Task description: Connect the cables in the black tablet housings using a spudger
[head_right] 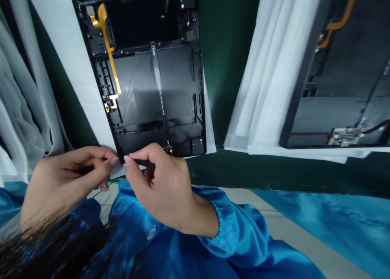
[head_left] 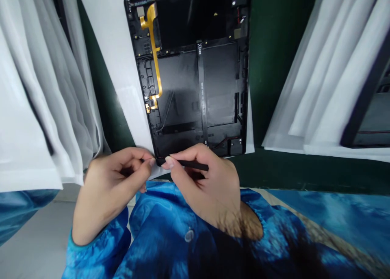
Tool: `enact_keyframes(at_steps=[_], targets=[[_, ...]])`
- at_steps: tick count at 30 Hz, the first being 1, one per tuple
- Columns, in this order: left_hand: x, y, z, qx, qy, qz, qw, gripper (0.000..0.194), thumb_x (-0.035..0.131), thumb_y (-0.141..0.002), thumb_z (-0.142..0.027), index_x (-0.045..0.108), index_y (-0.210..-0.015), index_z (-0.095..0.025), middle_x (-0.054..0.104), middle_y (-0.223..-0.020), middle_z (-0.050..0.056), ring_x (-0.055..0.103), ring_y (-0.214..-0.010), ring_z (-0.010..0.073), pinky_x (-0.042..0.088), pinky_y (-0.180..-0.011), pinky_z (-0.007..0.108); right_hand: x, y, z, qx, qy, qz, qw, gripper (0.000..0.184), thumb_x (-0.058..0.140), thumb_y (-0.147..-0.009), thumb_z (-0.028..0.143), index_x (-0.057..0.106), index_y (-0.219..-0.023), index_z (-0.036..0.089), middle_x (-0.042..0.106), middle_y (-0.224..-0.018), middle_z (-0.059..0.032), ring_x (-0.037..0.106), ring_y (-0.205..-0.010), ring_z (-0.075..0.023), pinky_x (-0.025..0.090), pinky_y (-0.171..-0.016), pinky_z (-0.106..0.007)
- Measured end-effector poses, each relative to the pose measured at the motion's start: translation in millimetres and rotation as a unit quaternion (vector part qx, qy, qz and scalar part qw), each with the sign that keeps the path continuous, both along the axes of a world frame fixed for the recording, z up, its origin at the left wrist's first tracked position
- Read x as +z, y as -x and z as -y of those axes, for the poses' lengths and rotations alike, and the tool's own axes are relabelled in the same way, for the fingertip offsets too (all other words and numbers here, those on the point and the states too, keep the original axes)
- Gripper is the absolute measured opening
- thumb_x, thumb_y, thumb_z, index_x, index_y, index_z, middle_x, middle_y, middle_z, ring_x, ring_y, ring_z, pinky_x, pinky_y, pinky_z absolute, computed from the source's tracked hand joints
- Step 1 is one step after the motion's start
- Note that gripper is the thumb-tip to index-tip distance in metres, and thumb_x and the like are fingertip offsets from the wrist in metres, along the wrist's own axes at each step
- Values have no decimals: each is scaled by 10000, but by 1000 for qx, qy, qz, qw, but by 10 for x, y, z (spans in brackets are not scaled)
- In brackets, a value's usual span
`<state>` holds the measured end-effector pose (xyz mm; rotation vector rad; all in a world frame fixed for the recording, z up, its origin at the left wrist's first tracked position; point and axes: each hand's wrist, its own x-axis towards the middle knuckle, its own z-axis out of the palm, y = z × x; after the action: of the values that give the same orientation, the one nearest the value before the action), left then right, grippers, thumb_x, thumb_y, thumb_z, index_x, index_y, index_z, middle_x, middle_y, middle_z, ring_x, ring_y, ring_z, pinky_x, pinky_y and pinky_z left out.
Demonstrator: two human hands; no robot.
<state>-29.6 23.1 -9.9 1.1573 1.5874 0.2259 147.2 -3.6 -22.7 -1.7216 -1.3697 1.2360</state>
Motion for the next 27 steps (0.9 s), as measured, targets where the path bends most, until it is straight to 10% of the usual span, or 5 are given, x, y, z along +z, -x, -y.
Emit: enact_keyframes(at_steps=[27], targets=[[-24, 34, 27, -3, -28, 15, 1000, 170, 678, -835, -402, 719, -853, -238, 607, -498, -82, 525, -458, 62, 416, -480, 129, -112, 58, 94, -21, -107, 77, 991, 75, 709, -857, 257, 655, -887, 216, 725, -662, 51, 663, -454, -99, 539, -435, -167]])
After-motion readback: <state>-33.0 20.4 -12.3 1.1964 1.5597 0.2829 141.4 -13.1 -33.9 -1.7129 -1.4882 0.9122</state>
